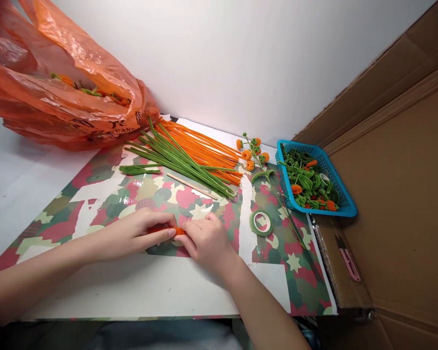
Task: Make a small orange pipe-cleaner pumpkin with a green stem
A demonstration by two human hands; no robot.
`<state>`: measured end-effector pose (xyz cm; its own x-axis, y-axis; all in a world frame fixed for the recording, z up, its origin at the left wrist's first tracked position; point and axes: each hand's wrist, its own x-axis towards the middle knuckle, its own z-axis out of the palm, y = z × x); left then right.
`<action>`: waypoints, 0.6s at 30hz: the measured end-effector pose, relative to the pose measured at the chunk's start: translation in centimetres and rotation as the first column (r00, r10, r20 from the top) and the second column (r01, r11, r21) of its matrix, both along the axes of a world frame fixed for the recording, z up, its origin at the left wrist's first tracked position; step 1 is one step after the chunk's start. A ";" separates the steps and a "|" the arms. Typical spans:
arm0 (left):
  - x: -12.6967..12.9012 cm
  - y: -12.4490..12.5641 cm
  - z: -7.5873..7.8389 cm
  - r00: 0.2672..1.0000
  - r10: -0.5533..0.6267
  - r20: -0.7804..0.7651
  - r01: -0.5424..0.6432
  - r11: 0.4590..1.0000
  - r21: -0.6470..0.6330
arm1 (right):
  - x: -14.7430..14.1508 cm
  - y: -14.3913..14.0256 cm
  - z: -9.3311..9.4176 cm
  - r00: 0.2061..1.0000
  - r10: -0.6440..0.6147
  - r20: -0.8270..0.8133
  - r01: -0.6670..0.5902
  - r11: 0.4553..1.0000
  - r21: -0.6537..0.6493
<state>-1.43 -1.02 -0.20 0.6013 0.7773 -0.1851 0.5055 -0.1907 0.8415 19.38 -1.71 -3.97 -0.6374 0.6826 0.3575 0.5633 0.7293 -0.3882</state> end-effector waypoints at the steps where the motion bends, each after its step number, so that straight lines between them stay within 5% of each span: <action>1: 0.0 0.0 0.1 1.000 0.005 0.009 -0.005 0.999 -0.031 | 0.0 0.0 0.0 1.000 0.003 0.001 -0.003 1.000 -0.004; 8: 0.1 0.2 0.4 0.995 0.040 0.089 -0.021 0.978 -0.208 | -0.1 -0.1 0.0 0.999 0.014 -0.045 -0.010 0.996 0.094; 18: 0.1 0.0 0.3 0.991 0.061 0.123 -0.039 0.984 -0.171 | 0.0 0.1 0.2 0.998 0.015 -0.054 -0.007 0.989 0.145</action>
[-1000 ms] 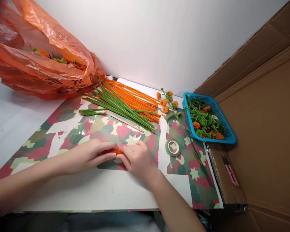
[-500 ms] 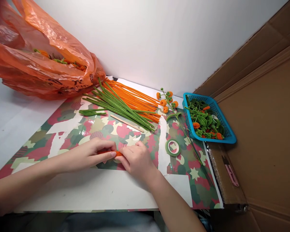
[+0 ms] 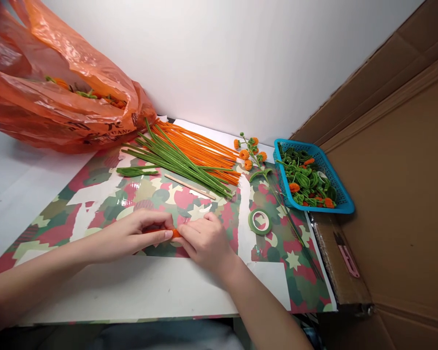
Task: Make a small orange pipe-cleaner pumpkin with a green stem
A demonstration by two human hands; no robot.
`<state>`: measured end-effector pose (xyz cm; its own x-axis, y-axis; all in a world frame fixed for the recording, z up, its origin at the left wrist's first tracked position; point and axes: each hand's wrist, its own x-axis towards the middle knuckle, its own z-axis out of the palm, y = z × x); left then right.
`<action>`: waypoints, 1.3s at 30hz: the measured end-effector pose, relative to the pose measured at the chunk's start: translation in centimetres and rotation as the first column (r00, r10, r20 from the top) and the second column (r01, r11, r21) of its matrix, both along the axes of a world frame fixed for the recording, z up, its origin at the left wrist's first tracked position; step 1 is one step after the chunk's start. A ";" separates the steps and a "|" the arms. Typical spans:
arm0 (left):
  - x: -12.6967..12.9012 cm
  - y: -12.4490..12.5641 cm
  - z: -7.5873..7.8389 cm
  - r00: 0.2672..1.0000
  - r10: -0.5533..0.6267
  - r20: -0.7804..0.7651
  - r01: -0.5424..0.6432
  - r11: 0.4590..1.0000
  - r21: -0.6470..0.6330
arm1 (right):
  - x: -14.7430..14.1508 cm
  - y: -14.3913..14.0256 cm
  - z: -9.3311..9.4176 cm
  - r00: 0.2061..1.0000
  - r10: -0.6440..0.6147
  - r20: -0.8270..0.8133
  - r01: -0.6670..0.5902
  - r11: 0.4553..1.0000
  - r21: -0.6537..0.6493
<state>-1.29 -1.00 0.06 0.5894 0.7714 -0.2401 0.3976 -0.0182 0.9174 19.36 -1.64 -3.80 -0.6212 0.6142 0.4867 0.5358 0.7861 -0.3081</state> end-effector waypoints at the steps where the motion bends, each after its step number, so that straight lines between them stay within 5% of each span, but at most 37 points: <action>1: 0.1 0.0 0.1 1.000 0.014 -0.007 -0.014 1.000 0.007 | 0.0 0.0 0.0 1.000 -0.007 0.002 0.007 1.000 -0.001; 11: 0.4 -0.2 0.2 0.985 -0.024 -0.168 0.043 0.993 0.111 | 0.5 0.2 -0.1 1.000 -0.014 0.017 0.016 0.996 -0.092; 18: 0.2 -0.5 -1.2 0.950 0.015 -0.313 0.140 0.874 0.466 | 0.5 0.2 -0.2 0.997 -0.014 -0.073 0.006 0.994 -0.107; 25: 0.0 -0.6 -1.8 0.937 0.027 -0.348 0.183 0.812 0.554 | 0.4 0.2 -0.2 0.999 -0.024 -0.035 0.018 0.987 -0.162; 39: -0.5 0.2 -1.9 0.953 0.192 -0.236 0.005 0.767 0.642 | 0.9 0.7 1.6 0.975 -0.197 -0.105 0.145 0.916 -0.373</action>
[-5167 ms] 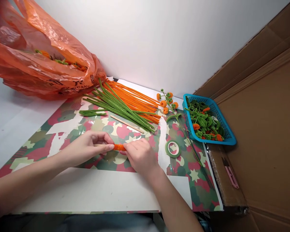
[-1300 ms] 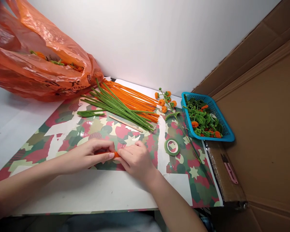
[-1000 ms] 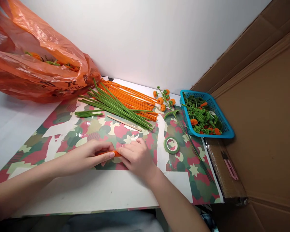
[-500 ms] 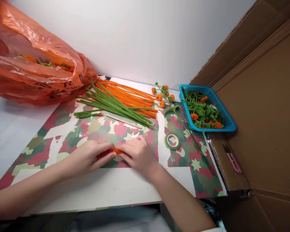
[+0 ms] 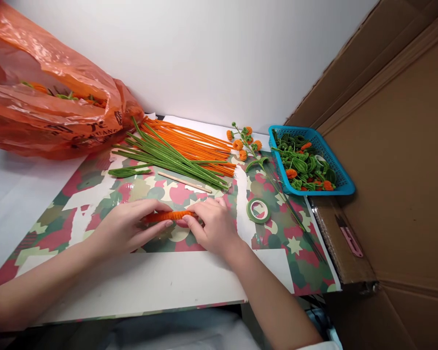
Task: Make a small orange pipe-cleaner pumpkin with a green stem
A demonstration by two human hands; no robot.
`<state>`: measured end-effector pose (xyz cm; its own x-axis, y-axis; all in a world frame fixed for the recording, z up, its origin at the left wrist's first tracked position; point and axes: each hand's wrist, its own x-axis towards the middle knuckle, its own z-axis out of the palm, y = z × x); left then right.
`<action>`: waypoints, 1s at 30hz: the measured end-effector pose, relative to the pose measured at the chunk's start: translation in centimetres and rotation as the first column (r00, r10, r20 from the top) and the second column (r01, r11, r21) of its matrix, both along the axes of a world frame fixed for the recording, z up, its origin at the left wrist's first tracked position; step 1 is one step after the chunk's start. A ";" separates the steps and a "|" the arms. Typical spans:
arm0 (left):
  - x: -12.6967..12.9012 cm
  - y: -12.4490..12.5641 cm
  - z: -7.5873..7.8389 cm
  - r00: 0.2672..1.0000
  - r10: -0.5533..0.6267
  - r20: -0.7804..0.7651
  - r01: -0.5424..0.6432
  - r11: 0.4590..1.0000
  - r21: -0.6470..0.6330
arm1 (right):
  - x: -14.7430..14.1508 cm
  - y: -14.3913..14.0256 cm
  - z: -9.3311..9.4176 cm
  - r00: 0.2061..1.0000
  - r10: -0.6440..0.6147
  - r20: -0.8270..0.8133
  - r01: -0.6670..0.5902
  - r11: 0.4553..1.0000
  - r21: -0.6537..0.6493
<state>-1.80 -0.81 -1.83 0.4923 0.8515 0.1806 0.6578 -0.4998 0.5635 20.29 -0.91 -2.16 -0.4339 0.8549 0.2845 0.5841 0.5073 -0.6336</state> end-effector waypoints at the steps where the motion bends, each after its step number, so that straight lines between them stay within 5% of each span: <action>1: 0.0 0.0 0.0 1.000 0.000 0.002 0.000 1.000 0.002 | 0.0 0.0 0.1 1.000 -0.001 -0.003 0.001 1.000 -0.001; 14: 0.4 -0.2 -0.9 0.981 -0.181 0.063 0.151 0.933 0.326 | -0.2 -0.6 0.1 0.971 0.219 0.099 -0.209 0.972 -0.105; 23: 0.0 0.2 0.2 0.991 -0.115 0.067 0.081 0.922 0.379 | 0.0 -0.3 -0.1 0.990 0.142 0.008 -0.142 0.989 -0.048; 30: 0.0 0.3 0.2 0.968 -0.217 0.124 0.151 0.903 0.402 | -0.1 -0.4 0.8 0.990 0.129 0.049 -0.120 0.979 -0.163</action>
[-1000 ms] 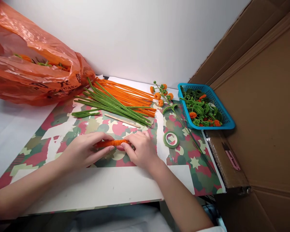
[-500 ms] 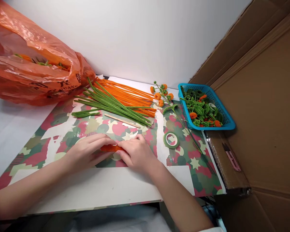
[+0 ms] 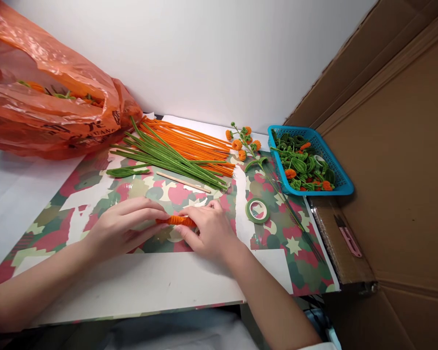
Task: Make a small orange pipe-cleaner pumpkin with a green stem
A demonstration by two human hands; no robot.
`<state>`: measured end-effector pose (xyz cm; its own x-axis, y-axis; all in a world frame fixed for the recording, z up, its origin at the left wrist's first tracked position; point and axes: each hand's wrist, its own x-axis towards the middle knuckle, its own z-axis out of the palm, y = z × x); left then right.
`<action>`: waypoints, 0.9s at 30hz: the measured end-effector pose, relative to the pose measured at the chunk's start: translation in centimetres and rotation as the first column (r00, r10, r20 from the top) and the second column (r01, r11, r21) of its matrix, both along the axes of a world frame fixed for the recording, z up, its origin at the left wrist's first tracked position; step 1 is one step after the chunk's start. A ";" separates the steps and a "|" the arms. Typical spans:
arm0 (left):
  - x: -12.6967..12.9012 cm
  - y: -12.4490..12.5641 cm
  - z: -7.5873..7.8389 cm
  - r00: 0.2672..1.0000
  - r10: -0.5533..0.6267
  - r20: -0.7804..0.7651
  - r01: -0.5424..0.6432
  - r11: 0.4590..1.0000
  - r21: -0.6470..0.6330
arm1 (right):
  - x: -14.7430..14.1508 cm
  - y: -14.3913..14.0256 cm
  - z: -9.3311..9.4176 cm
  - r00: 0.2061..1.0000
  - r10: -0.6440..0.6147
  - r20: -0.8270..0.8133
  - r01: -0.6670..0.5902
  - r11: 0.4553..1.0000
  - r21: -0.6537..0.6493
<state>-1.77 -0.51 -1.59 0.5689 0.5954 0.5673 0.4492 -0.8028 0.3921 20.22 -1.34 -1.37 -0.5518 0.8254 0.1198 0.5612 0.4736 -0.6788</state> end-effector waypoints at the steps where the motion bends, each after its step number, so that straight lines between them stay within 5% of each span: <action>1: 0.0 0.0 0.0 1.000 -0.003 0.008 0.003 1.000 0.010 | 0.0 0.0 0.0 1.000 0.004 0.002 -0.004 1.000 -0.009; 19: 0.3 -0.6 -0.6 0.998 0.036 -0.044 -0.039 0.996 -0.079 | -0.1 0.0 -1.4 0.997 0.050 0.053 -0.063 0.962 0.266; 24: 0.3 -0.4 -0.4 0.998 0.049 -0.034 -0.051 0.997 -0.062 | -0.2 0.0 -1.3 1.000 0.015 0.002 -0.015 0.969 0.248; 27: 0.3 -0.4 -0.1 1.000 0.024 -0.015 -0.025 0.999 -0.022 | -0.2 0.0 -0.8 0.999 -0.026 -0.034 0.030 0.991 0.127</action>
